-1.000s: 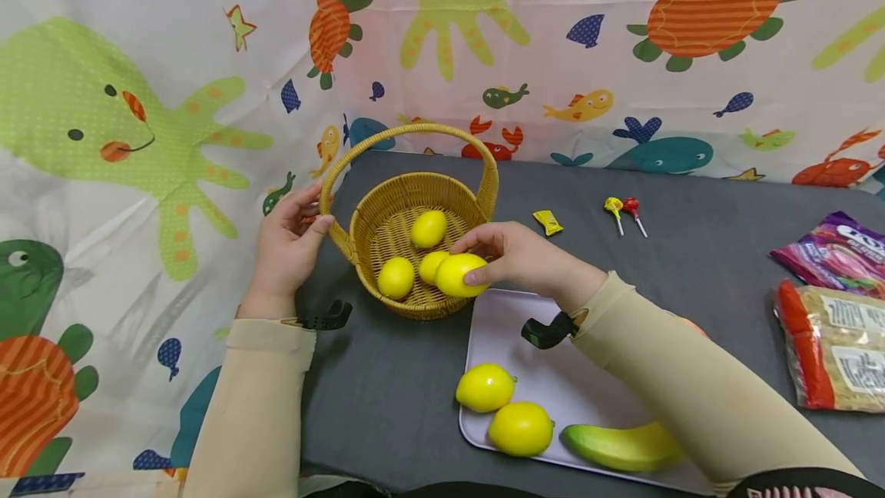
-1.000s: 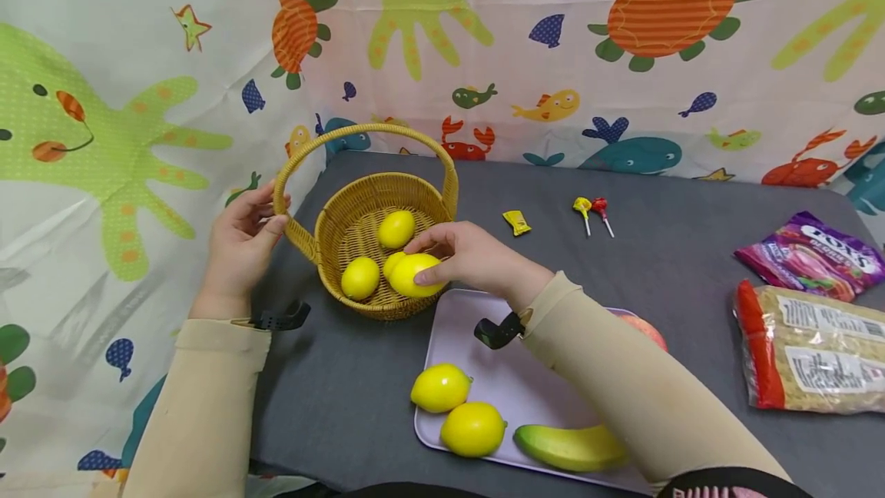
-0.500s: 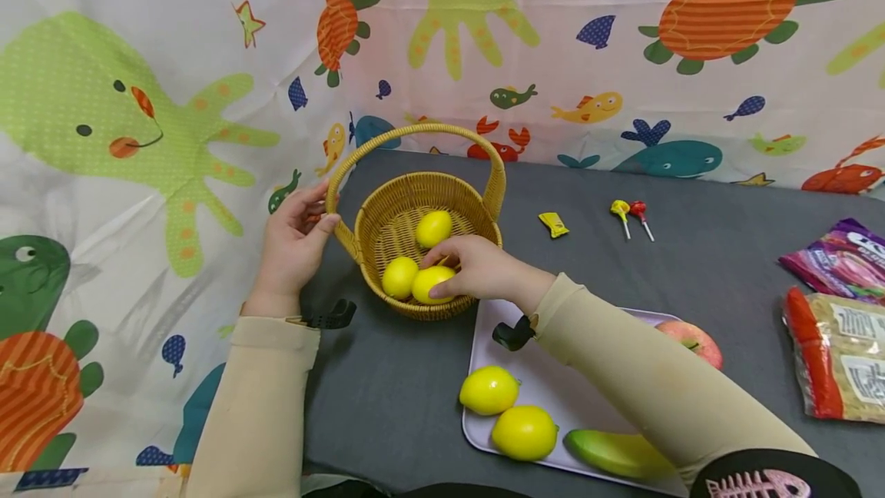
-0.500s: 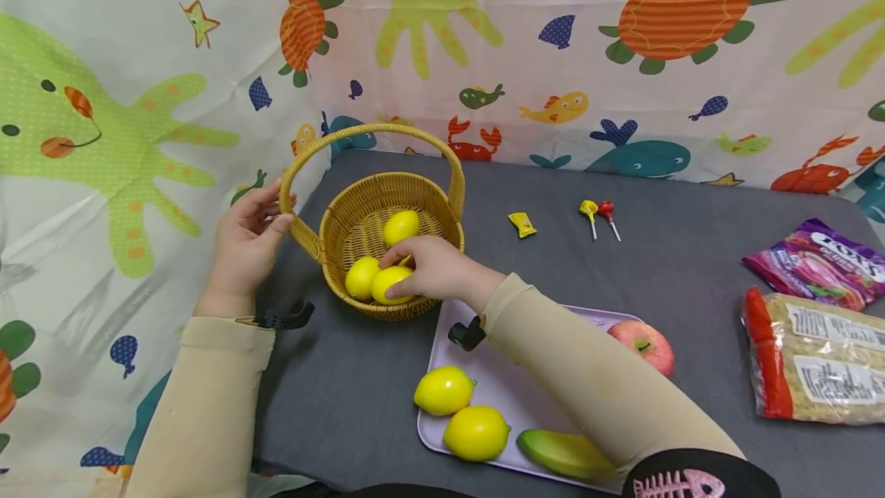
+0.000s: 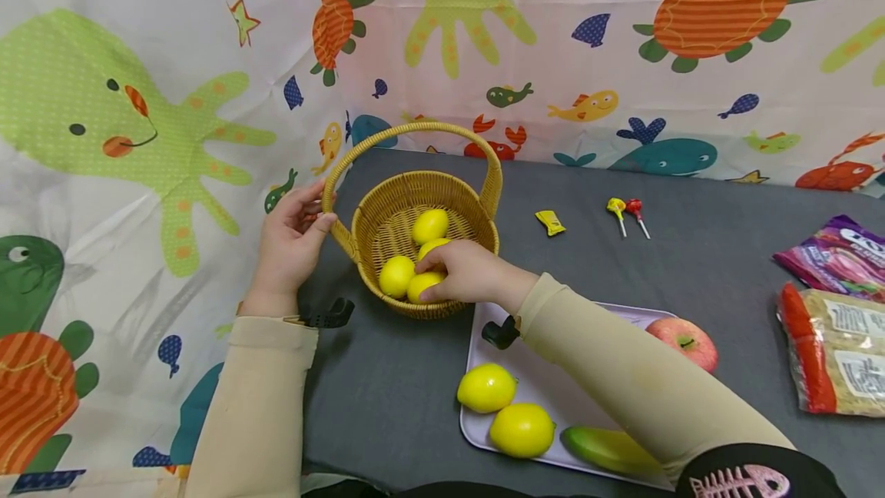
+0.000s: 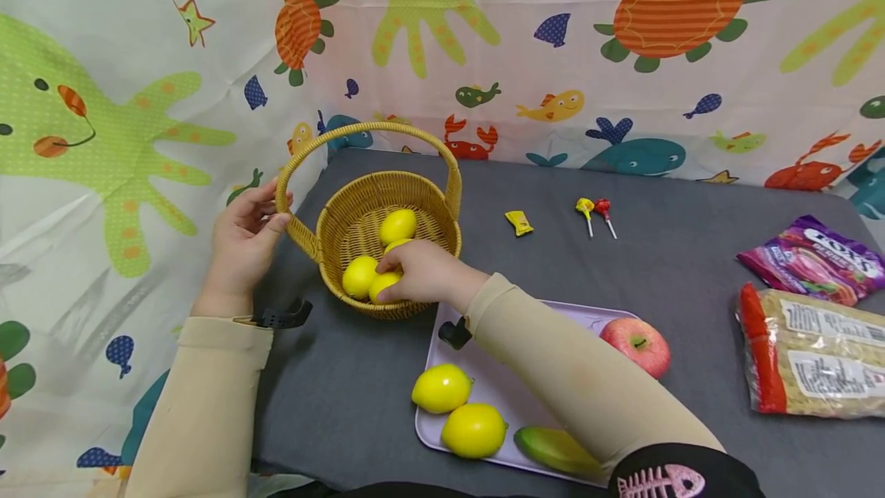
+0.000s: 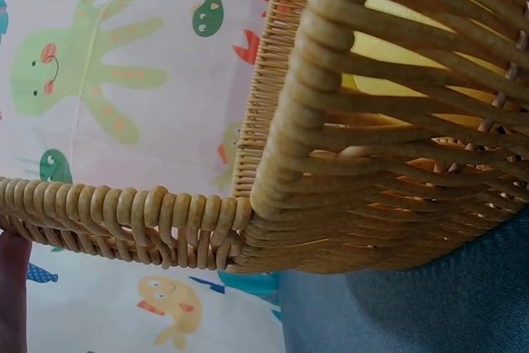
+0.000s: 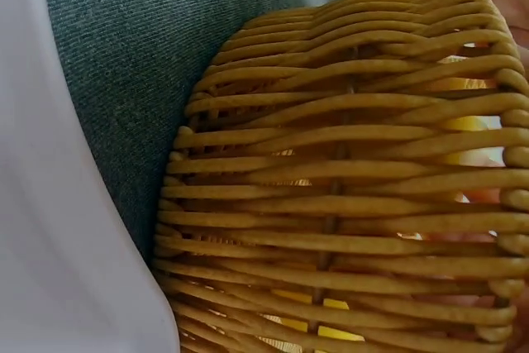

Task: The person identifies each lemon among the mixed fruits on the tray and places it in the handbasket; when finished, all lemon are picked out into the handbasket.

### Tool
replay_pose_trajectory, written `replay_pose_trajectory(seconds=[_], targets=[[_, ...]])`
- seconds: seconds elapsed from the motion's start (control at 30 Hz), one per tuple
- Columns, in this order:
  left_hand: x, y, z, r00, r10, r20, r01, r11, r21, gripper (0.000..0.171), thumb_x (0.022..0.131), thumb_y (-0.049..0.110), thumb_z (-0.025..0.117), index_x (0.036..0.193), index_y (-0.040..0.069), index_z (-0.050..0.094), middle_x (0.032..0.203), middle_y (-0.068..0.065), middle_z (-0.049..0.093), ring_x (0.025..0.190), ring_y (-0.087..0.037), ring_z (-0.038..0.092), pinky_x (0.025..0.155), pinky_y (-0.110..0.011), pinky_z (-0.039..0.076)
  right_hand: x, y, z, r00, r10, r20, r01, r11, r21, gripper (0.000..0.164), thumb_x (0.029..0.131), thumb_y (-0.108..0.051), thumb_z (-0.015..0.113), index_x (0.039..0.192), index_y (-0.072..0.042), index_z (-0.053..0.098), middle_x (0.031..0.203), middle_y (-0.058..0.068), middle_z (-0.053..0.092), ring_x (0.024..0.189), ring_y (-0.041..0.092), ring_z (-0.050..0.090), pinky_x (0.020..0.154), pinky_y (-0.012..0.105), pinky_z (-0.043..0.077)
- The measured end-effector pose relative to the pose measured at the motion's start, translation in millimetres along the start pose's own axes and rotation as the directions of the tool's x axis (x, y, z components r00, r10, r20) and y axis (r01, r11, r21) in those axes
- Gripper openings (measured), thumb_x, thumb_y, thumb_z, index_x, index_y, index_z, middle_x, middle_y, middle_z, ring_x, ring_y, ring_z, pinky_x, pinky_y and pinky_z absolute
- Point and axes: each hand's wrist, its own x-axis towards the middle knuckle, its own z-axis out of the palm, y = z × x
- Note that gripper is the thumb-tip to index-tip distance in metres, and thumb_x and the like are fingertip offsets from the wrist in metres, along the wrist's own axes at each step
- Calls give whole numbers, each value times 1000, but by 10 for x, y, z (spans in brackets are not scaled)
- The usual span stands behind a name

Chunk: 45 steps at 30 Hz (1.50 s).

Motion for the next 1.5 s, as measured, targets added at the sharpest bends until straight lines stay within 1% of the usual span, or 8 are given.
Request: replay_pose_trajectory(seconds=[0.23,0.57,0.67,0.8,1.03,1.2,1.37,1.5], targets=[[13,7,3,1000,1,-7,-1,1000,14,49,91,-8,68,138,1,61,112,11,67,102,-6,67,83,-17,54,-121,-2,-80,1000,-3,-17,5,991,135,40,90,-31,79,127,-19,72,121,-3,71,110,16,64,97,36,53],[27,32,4,1000,-18,-14,18,1000,12,48,91,-9,68,138,-1,61,111,12,66,101,-5,67,83,-17,54,-655,-110,-213,993,-110,35,90,932,350,39,90,-24,79,127,-19,69,124,-1,70,115,20,64,96,38,55],[26,23,0,1000,-15,-19,16,1000,17,47,91,-9,68,137,-1,61,111,12,67,99,-5,67,83,-16,54,-788,-80,-158,984,-145,108,97,928,360,40,90,-25,79,128,-21,68,126,-5,68,116,23,63,100,46,52],[21,13,-5,1000,-16,-27,16,1000,3,47,91,-9,68,137,-1,61,111,12,68,99,-7,67,82,-17,54,-902,15,-35,967,-139,216,70,952,297,42,90,-29,79,130,-26,67,127,-11,65,118,22,60,101,47,51],[11,-25,-8,999,-21,-31,21,1000,-5,49,90,-7,69,138,2,61,112,10,68,100,-8,67,83,-17,54,-991,162,101,939,-104,328,7,959,282,44,87,-21,82,128,-25,68,129,-3,67,116,21,62,100,44,51],[-1,-22,0,999,-38,-31,38,999,-1,50,91,-7,69,139,5,62,114,8,67,101,-8,67,82,-17,54,-1010,205,183,931,-82,356,-20,961,274,44,84,-17,84,126,-19,70,122,-6,69,111,15,62,102,47,48],[-6,-10,18,999,-46,-26,46,999,-2,49,92,-8,68,138,7,63,115,5,67,102,-9,67,83,-17,54,-1020,255,264,931,-49,363,-52,963,264,38,82,-17,85,117,-25,73,110,-15,69,105,15,63,100,43,47],[-6,-8,18,999,-46,-25,46,999,6,49,92,-6,68,139,7,63,114,6,67,103,-10,67,84,-17,54,-1013,279,290,930,-54,364,-55,958,282,31,83,-18,85,110,-28,73,105,-15,69,101,16,64,96,41,48]])
